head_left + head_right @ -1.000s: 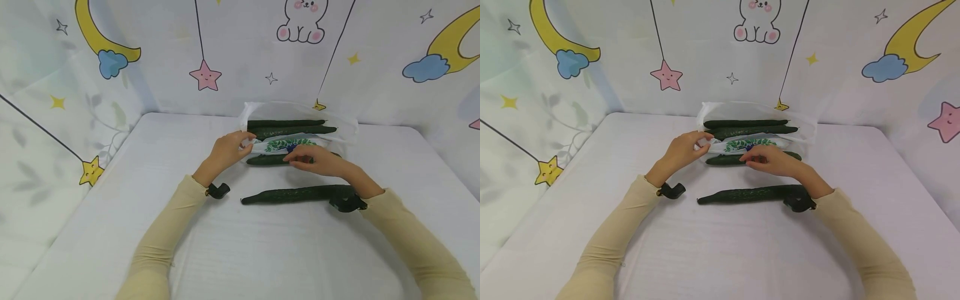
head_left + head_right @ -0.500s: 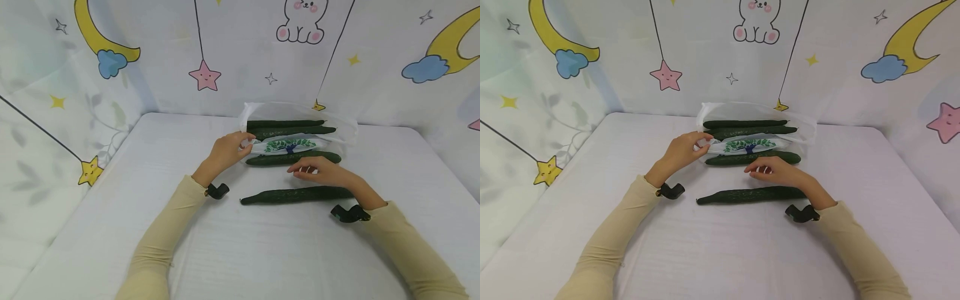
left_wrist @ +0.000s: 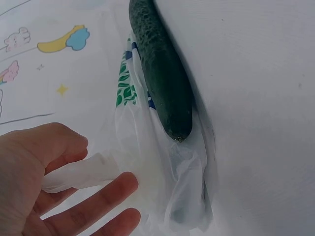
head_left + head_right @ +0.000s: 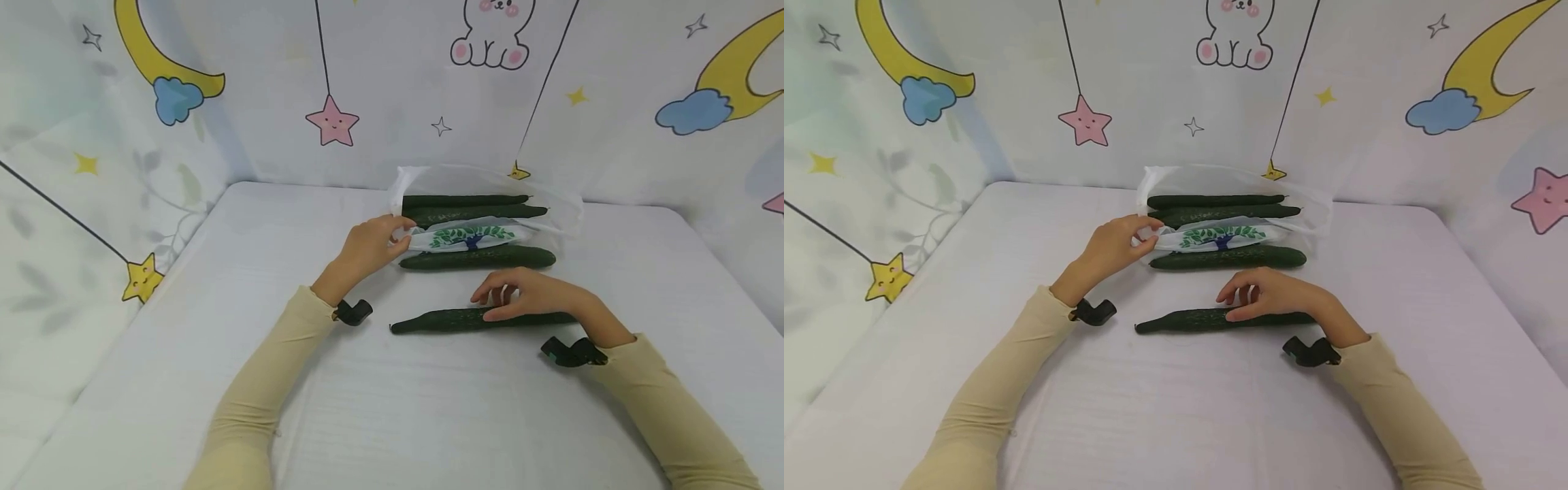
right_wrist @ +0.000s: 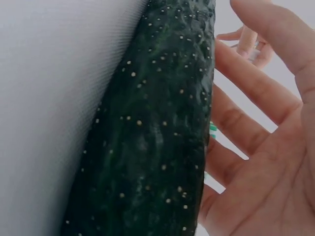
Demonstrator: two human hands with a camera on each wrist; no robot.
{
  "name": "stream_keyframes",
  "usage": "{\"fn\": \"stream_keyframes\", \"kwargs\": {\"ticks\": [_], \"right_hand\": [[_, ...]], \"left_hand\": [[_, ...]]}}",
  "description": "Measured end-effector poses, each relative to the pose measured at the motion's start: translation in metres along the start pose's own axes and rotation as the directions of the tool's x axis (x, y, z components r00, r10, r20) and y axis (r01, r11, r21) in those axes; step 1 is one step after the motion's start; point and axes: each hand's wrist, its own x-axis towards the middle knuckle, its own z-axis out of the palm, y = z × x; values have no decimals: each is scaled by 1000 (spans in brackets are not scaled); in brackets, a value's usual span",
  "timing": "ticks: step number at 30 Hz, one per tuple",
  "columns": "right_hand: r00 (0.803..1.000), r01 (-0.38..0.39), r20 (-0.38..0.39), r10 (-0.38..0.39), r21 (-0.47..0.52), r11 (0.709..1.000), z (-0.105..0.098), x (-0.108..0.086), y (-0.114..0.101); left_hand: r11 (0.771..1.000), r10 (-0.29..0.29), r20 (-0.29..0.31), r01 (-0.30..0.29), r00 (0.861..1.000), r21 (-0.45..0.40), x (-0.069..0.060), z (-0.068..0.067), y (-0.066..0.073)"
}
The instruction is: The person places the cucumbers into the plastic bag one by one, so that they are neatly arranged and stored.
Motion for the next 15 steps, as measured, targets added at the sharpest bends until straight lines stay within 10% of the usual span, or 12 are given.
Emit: {"fn": "stream_keyframes", "kwargs": {"ticks": [15], "right_hand": [[995, -54, 89, 53, 16, 998, 5, 0, 1]], "left_hand": [[1000, 14, -10, -14, 1000, -5, 0, 1, -1]]}}
